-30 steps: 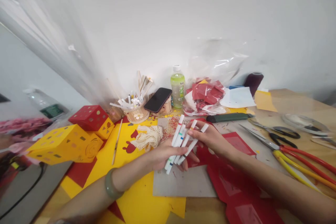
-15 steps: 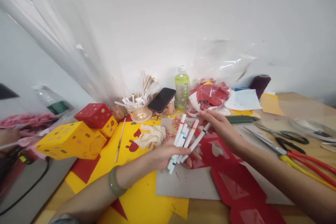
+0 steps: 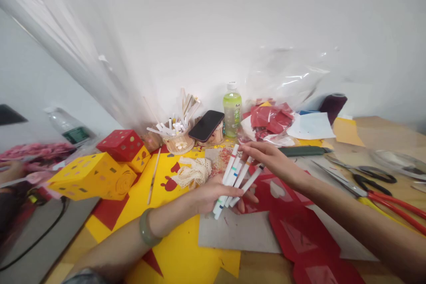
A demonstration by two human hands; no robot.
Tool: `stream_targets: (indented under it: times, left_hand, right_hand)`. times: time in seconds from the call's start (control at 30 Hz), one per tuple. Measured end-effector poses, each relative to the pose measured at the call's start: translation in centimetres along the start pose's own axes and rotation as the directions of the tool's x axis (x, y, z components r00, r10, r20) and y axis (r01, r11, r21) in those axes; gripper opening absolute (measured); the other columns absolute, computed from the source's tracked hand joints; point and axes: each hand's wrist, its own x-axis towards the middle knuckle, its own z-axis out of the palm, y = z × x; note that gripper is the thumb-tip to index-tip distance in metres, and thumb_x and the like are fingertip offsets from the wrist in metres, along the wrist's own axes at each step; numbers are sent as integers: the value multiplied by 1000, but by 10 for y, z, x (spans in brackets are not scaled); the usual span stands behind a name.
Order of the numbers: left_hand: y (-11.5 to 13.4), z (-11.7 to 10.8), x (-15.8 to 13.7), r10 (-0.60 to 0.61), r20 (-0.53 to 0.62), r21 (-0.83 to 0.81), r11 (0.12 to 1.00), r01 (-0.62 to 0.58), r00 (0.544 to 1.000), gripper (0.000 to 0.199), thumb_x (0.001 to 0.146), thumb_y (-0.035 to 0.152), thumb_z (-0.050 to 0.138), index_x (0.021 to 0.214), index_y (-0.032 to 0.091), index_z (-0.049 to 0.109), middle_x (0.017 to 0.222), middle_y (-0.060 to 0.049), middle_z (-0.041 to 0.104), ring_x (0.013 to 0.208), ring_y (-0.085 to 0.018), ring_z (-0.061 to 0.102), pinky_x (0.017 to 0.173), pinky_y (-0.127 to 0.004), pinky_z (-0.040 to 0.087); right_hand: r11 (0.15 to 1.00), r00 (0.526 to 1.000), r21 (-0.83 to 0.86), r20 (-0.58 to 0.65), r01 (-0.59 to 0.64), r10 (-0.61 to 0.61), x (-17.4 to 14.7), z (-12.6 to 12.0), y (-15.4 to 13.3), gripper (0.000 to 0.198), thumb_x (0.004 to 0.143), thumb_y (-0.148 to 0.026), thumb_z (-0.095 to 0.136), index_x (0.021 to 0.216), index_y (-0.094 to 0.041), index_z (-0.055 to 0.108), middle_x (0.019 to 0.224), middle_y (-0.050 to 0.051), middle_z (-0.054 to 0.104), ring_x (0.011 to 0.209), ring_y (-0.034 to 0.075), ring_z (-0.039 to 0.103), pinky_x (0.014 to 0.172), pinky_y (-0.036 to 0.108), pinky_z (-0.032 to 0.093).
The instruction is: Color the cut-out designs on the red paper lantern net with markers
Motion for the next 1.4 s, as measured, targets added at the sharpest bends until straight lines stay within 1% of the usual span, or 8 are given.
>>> stream_targets:
  times: [0.17, 0.37, 0.53, 0.73, 1.0, 1.07, 1.23, 1.4]
  left_hand:
    - [0, -3, 0, -9, 42, 4, 1000, 8, 999, 35, 67, 18, 66, 100, 8, 59, 85, -14, 66, 54, -12, 61, 52, -22, 50]
    - [0, -3, 0, -4, 45, -20, 1000, 5, 999, 33, 68, 17, 65, 99, 9, 60, 83, -12, 66, 54, -12, 61, 52, -23, 50]
    - [0, -2, -1, -7, 24, -39, 999, 8, 1000, 31, 68, 17, 64, 98, 8, 61, 83, -12, 67, 53, -13, 62, 51, -23, 50]
    - [2, -2, -1, -28, 68, -73, 997, 33, 997, 31, 69, 18, 63, 98, 7, 60, 84, -14, 67, 56, -14, 63, 53, -22, 49]
    - [-1, -5, 0, -12, 62, -19, 1000, 13, 998, 35, 68, 20, 64, 101, 8, 58, 88, -14, 66, 57, -14, 63, 52, -23, 49]
    - [0, -6, 0, -11, 61, -7, 1000, 12, 998, 37, 68, 20, 65, 103, 9, 58, 88, -14, 66, 59, -15, 63, 53, -23, 50]
    - [-2, -7, 1, -18, 83, -35, 999, 21, 996, 42, 69, 21, 65, 108, 10, 55, 89, -14, 66, 58, -16, 63, 51, -23, 50]
    - [-5, -8, 2, 4, 101, -76, 997, 4, 995, 37, 70, 19, 63, 105, 9, 56, 86, -13, 66, 57, -15, 63, 52, -23, 50]
  right_hand:
    - [1000, 997, -1, 76, 16, -16, 8, 3, -4, 32, 79, -45, 47, 69, -15, 52, 65, -2, 47, 61, 10, 43, 56, 23, 34]
    - [999, 995, 7, 85, -42, 41, 11, 3, -8, 37, 81, -47, 43, 65, -15, 51, 63, -1, 50, 58, 10, 45, 54, 23, 35]
    - [997, 993, -69, 105, -45, 52, 11, -3, -3, 42, 81, -50, 40, 74, -13, 58, 71, 2, 56, 63, 12, 49, 57, 24, 36]
    - [964, 971, -260, 211, -52, 109, 15, -11, 10, 39, 75, -49, 50, 74, -12, 62, 64, 1, 55, 57, 11, 45, 54, 24, 33]
    - [973, 956, -231, 280, -25, 91, 15, -19, 14, 39, 70, -51, 55, 64, -12, 61, 56, -1, 50, 52, 10, 40, 50, 24, 31]
    - [981, 967, -192, 243, -23, 71, 14, -21, 12, 37, 69, -50, 57, 64, -13, 60, 55, -2, 48, 51, 9, 39, 49, 24, 29]
    - [987, 994, -124, 29, -104, 108, 10, -23, 4, 33, 68, -47, 60, 63, -14, 57, 52, -4, 45, 49, 8, 37, 46, 23, 26]
    - [994, 994, -59, 39, -96, 98, 7, -23, -1, 30, 70, -43, 59, 65, -14, 57, 56, -3, 49, 52, 8, 41, 48, 22, 30]
